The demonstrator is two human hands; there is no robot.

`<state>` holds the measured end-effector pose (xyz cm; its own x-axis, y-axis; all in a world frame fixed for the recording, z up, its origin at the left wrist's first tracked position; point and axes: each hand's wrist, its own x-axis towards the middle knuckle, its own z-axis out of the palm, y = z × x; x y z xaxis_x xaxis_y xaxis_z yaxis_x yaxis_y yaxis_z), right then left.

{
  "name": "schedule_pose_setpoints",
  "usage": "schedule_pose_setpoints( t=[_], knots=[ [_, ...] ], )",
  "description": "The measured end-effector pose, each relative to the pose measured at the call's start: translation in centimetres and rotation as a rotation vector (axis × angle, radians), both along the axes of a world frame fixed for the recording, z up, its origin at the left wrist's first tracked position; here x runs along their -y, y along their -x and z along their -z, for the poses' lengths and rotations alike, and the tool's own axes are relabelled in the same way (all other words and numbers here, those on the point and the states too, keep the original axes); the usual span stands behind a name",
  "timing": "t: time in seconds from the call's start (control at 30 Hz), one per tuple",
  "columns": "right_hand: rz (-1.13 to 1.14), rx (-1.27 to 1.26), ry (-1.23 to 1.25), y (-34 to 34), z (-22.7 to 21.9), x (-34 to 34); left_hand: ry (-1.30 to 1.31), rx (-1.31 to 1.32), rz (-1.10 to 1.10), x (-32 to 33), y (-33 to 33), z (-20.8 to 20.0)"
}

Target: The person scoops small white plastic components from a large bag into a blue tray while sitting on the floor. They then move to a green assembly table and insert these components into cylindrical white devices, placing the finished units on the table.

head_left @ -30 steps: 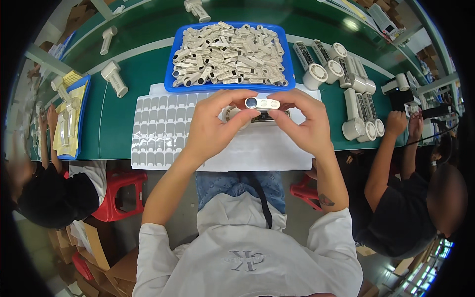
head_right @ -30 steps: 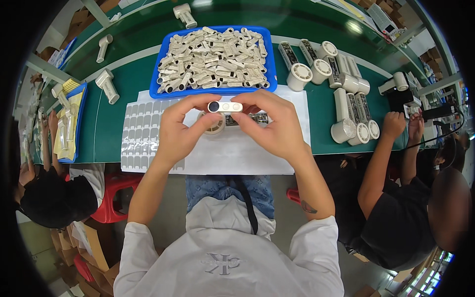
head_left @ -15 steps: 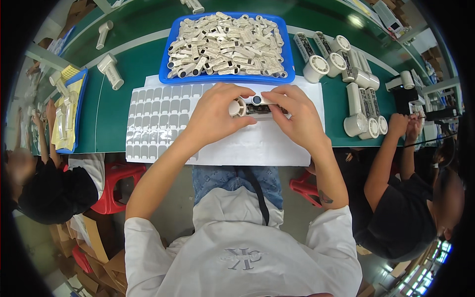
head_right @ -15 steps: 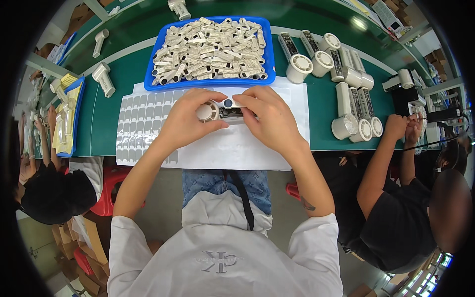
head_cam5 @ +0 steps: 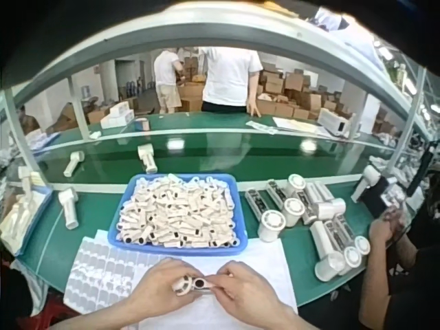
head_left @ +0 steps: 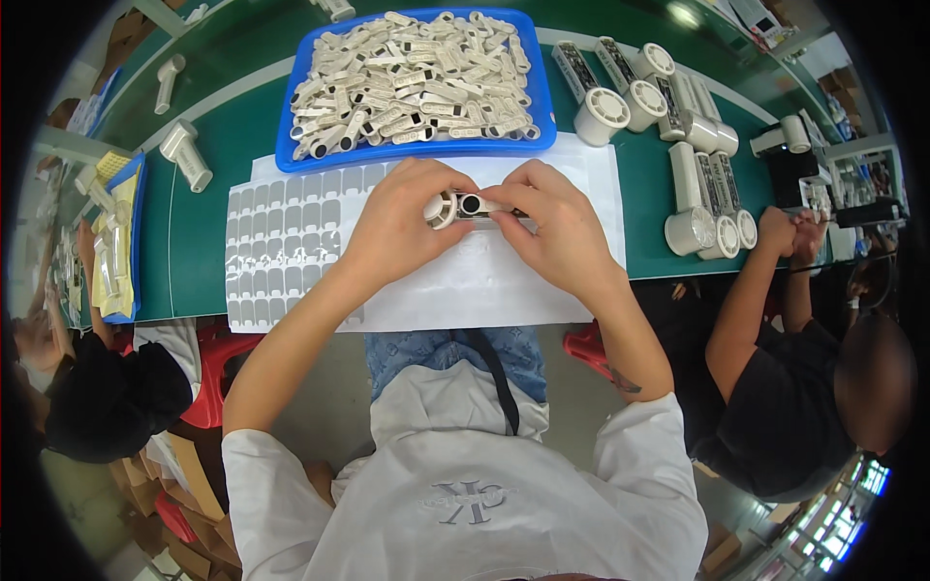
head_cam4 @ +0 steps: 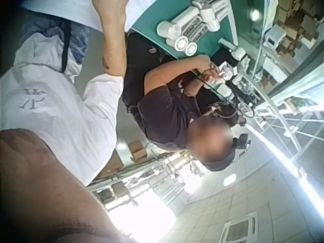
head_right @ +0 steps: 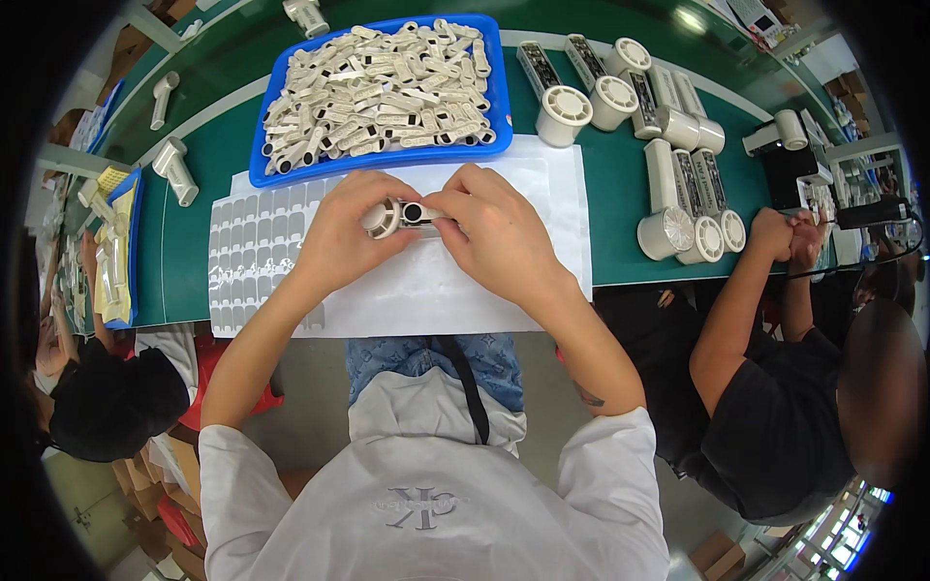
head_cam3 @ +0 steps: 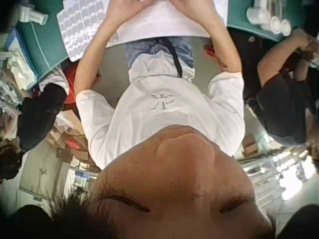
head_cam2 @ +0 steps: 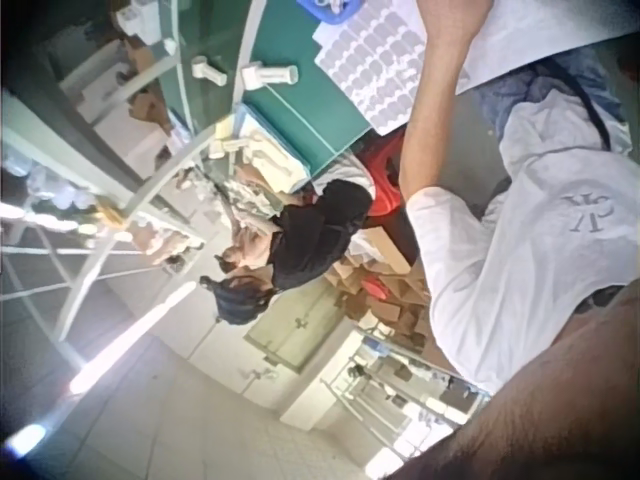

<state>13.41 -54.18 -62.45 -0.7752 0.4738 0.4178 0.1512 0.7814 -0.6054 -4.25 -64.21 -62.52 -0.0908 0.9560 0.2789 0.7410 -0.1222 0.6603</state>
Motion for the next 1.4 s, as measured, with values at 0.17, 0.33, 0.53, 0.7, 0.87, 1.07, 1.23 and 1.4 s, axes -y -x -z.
schedule_pose_setpoints(
  t=[0.17, 0.33, 0.53, 0.7, 0.87, 1.07, 1.23, 1.4],
  knots=[
    [0.038, 0.011, -0.074, 0.0, 0.5, 0.9, -0.1, -0.036, 0.047, 0.0, 0.0, 0.6],
    [0.045, -0.023, -0.123, 0.2, 1.4, 0.3, -0.079, -0.14, 0.064, 0.0, 0.2, 0.2],
    [-0.158, -0.31, 0.093, -0.6, 4.0, 0.1, -0.315, -0.389, -0.023, 2.5, -1.8, 1.8],
    [-0.324, -0.224, 0.194, -1.7, 4.7, -0.1, -0.065, -0.345, 0.01, 2.8, -3.0, -0.5],
    [-0.261, -0.178, 0.059, -2.1, 5.4, 0.2, 0.177, -0.337, -0.06, 1.2, -4.2, -0.6],
    [-0.184, -0.178, -0.067, -1.1, 6.0, 1.3, 0.094, -0.283, -0.145, 1.8, -3.6, 0.0],
    [-0.19, -0.214, 0.197, -1.6, 5.5, 0.2, 0.07, -0.313, -0.088, 0.7, -3.6, -0.2],
    [-0.169, -0.152, 0.3, -0.5, 5.3, 0.6, 0.071, -0.255, -0.152, 1.3, -3.6, 0.4]
  ],
)
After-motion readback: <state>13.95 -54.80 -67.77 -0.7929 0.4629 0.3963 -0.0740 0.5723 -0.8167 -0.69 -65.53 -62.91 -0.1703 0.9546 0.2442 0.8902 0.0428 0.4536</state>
